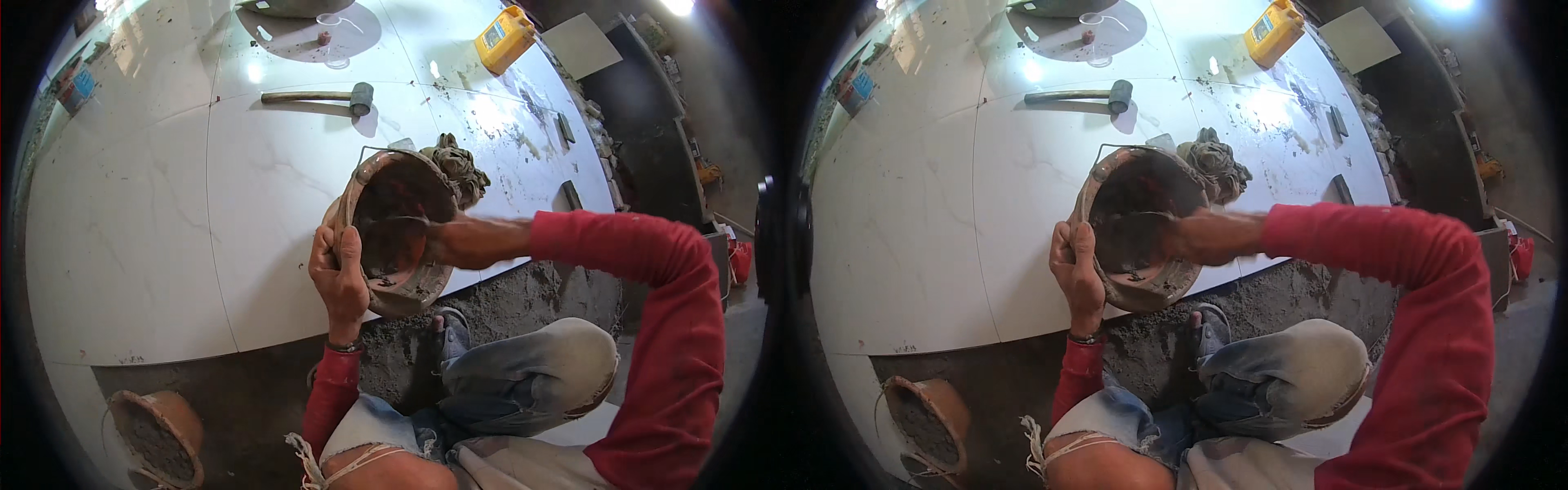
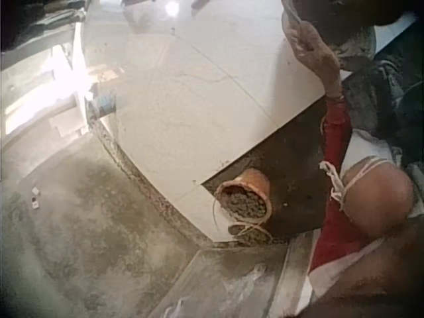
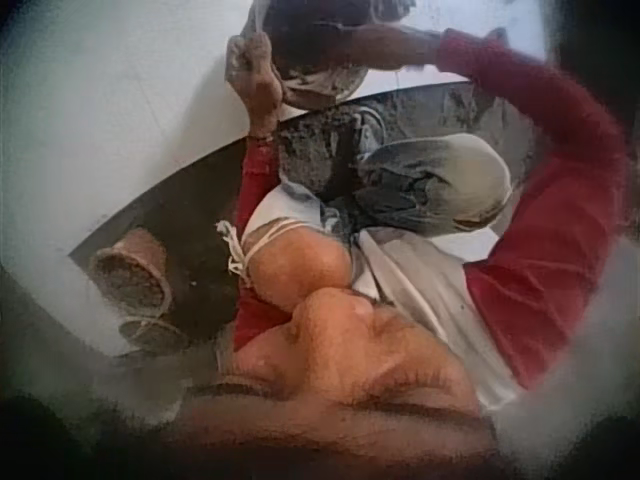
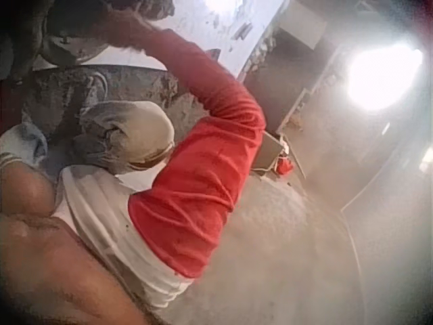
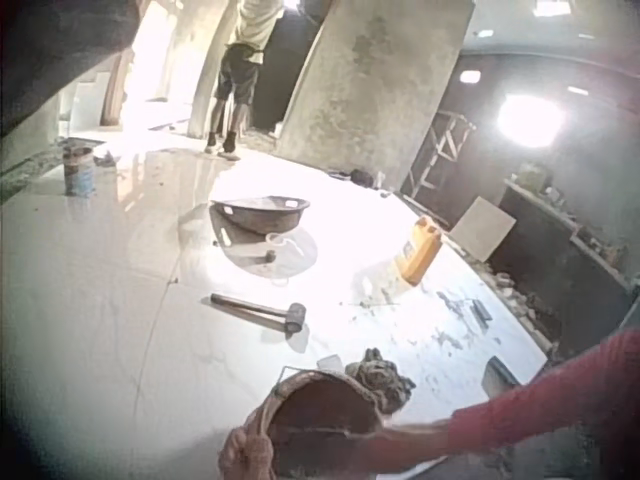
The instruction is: The person mixes wet mortar in buckets using a trowel, pours water from a yellow jug, and spreads the mortar onto the floor to prepare for laying tiles.
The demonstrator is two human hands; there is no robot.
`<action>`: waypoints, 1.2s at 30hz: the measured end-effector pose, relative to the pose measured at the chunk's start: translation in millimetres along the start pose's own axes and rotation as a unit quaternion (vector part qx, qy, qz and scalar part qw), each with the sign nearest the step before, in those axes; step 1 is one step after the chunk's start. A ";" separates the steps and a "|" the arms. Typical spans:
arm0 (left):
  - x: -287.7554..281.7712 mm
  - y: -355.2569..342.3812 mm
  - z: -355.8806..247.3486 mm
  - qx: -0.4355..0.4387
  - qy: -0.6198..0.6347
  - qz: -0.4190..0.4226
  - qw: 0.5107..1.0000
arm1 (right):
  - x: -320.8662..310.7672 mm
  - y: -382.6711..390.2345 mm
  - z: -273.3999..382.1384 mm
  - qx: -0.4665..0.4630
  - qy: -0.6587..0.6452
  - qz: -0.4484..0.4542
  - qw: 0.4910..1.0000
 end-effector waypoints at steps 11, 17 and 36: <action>-12.9 2.9 -7.3 0.041 -0.032 -0.034 0.998 | 15.9 41.5 -9.0 0.401 -0.698 0.046 0.591; 2.2 -7.2 -10.8 0.038 -0.028 0.029 0.998 | -15.9 18.0 9.2 0.182 0.028 0.001 0.983; 0.3 -16.9 0.3 -0.013 -0.022 0.109 0.994 | -25.2 55.6 30.8 0.159 0.194 0.060 0.966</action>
Point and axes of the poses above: each hand's wrist, its own y-axis away from the middle knuckle, its own x-axis out of the palm, z = x × y, the point moved 5 cm from there along -y, towards the middle knuckle, and after that the axes turned 12 degrees about -y, right-handed, at the moved point
